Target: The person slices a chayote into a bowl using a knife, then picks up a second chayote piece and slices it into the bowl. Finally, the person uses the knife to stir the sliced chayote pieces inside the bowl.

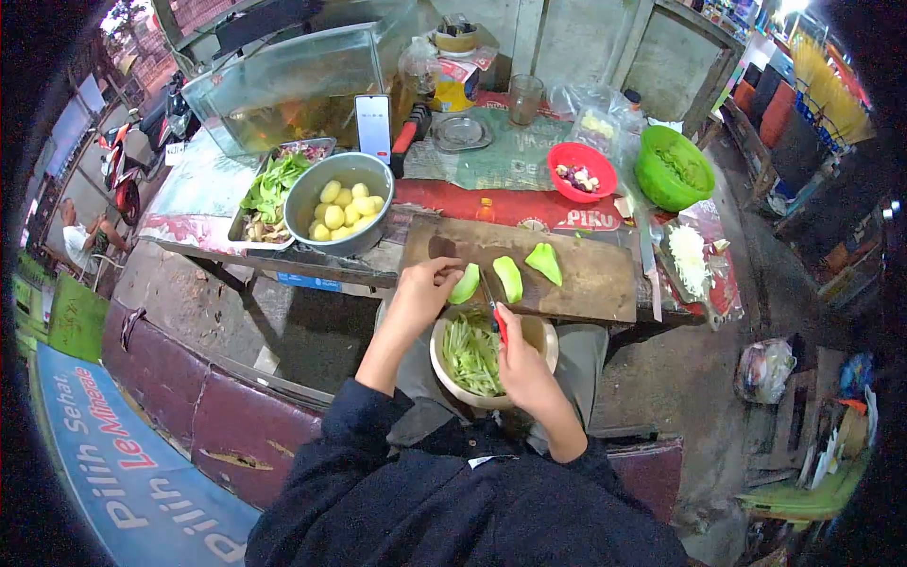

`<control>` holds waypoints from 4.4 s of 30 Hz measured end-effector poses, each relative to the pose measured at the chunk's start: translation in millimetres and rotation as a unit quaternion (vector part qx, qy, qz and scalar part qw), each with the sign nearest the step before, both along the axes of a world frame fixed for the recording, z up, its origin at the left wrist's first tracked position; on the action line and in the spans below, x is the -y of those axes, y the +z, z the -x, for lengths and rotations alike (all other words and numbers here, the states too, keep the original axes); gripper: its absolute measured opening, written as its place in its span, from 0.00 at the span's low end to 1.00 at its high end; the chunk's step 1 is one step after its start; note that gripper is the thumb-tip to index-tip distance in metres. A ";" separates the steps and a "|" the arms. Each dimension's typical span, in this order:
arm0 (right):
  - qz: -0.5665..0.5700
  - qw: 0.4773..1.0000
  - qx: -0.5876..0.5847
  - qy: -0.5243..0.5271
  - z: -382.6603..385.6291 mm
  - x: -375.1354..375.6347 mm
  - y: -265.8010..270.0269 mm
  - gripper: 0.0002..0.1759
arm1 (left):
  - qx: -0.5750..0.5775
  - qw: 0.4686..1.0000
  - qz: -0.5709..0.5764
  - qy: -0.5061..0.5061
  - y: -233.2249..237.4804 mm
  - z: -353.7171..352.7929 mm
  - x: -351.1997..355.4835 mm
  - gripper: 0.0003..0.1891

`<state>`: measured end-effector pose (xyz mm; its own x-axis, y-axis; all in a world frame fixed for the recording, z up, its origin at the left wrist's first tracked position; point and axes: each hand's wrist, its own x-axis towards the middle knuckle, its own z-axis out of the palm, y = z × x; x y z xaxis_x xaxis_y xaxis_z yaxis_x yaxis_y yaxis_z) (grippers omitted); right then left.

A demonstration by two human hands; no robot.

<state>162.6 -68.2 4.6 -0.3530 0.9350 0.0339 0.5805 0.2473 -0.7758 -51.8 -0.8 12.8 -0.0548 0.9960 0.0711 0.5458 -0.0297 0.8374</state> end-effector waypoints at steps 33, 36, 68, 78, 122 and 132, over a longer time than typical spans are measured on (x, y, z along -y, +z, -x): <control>-0.037 0.997 0.065 0.007 0.2 -7.2 25.9 0.33 | 0.002 0.975 -0.197 0.105 -27.4 -28.5 2.9 0.07; -0.014 0.997 0.077 0.008 0.3 -6.2 22.7 0.33 | 0.005 0.973 -0.201 0.115 -27.4 -31.4 4.8 0.06; 0.057 0.990 0.131 -0.003 12.2 -12.6 13.4 0.32 | 0.032 0.976 -0.170 0.132 -29.4 -36.4 7.5 0.07; 0.074 0.991 0.111 0.013 -2.6 1.6 36.1 0.31 | 0.047 0.969 -0.180 0.161 -31.6 -37.4 7.9 0.06; 0.063 0.991 0.121 0.012 19.0 6.9 18.6 0.39 | 0.014 0.975 -0.159 0.152 -26.3 -35.3 18.9 0.07; 0.074 0.991 0.112 0.006 23.3 4.5 16.9 0.37 | -0.015 0.977 -0.150 0.153 -26.9 -36.4 20.0 0.06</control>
<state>139.3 -72.7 21.5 -0.3477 0.9194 -0.1837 0.7402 0.1489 -0.6556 -15.5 -20.8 -14.1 -0.3394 0.8676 0.3635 0.5914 -0.1037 0.7997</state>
